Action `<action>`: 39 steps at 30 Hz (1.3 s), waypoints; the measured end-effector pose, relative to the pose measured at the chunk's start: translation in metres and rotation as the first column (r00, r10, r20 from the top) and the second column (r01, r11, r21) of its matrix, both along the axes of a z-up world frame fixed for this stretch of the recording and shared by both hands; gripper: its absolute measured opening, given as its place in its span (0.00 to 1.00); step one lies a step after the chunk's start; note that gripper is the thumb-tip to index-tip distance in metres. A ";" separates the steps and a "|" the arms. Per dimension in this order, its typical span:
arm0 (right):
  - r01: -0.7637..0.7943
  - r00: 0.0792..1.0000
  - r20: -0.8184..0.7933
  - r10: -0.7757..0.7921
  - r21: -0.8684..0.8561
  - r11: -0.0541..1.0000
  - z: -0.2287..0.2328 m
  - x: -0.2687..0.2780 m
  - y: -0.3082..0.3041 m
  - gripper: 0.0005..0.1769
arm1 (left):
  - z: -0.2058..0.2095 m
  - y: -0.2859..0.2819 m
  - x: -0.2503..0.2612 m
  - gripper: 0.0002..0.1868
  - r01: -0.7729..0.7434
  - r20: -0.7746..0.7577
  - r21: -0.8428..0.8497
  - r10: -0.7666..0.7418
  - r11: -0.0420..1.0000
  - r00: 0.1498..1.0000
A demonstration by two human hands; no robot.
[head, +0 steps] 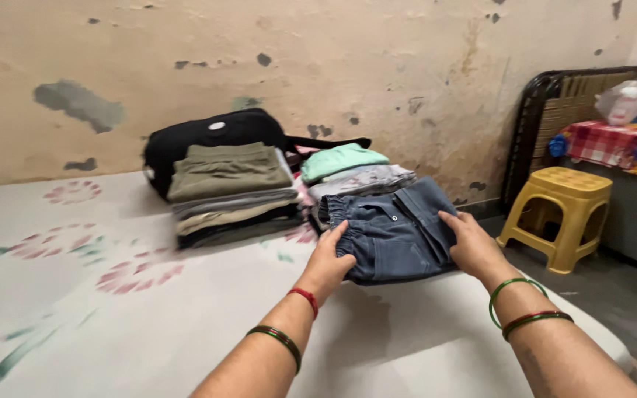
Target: The person folds several garments on a bed, including a pair of blue shorts, a striped shirt, and a light blue t-shirt. Each item is smoothed, folded into a compact rectangle, and placed on a growing stack of folded clothes.
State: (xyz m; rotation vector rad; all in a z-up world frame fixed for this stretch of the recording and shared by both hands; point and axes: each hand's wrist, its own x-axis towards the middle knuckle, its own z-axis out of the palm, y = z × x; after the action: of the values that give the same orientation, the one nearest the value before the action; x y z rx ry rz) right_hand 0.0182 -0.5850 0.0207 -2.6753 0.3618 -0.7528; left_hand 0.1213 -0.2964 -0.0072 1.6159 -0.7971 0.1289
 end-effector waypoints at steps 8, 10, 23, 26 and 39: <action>0.151 0.976 0.178 -0.124 -0.149 0.977 -0.009 0.071 -0.094 0.39 | -0.024 -0.111 0.068 0.44 -0.061 0.089 0.025 0.059 0.998 0.994; 0.183 0.964 0.223 -0.144 -0.163 0.970 -0.022 0.087 -0.112 0.38 | -0.035 -0.129 0.080 0.45 0.012 -0.002 0.029 -0.012 1.000 1.000; 0.137 0.990 0.006 -0.138 -0.182 0.974 -0.070 0.102 -0.024 0.31 | -0.040 -0.005 0.055 0.44 0.034 -0.162 0.353 0.026 0.935 0.986; 0.044 0.999 -0.024 -0.046 -0.106 0.993 -0.063 0.088 0.036 0.30 | -0.035 0.053 0.030 0.43 -0.002 -0.159 0.386 0.068 0.923 0.985; -0.501 0.807 -0.348 0.477 0.025 0.865 -0.076 0.053 0.384 0.31 | -0.051 0.332 -0.058 0.37 -0.246 -0.046 0.549 0.323 0.799 0.945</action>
State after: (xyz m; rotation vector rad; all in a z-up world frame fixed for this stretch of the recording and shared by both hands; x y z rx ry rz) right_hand 0.0712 -0.2011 -0.0551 -2.7734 -0.2860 -0.1389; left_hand 0.0636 0.0356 -0.0578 2.2552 -0.4920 0.0022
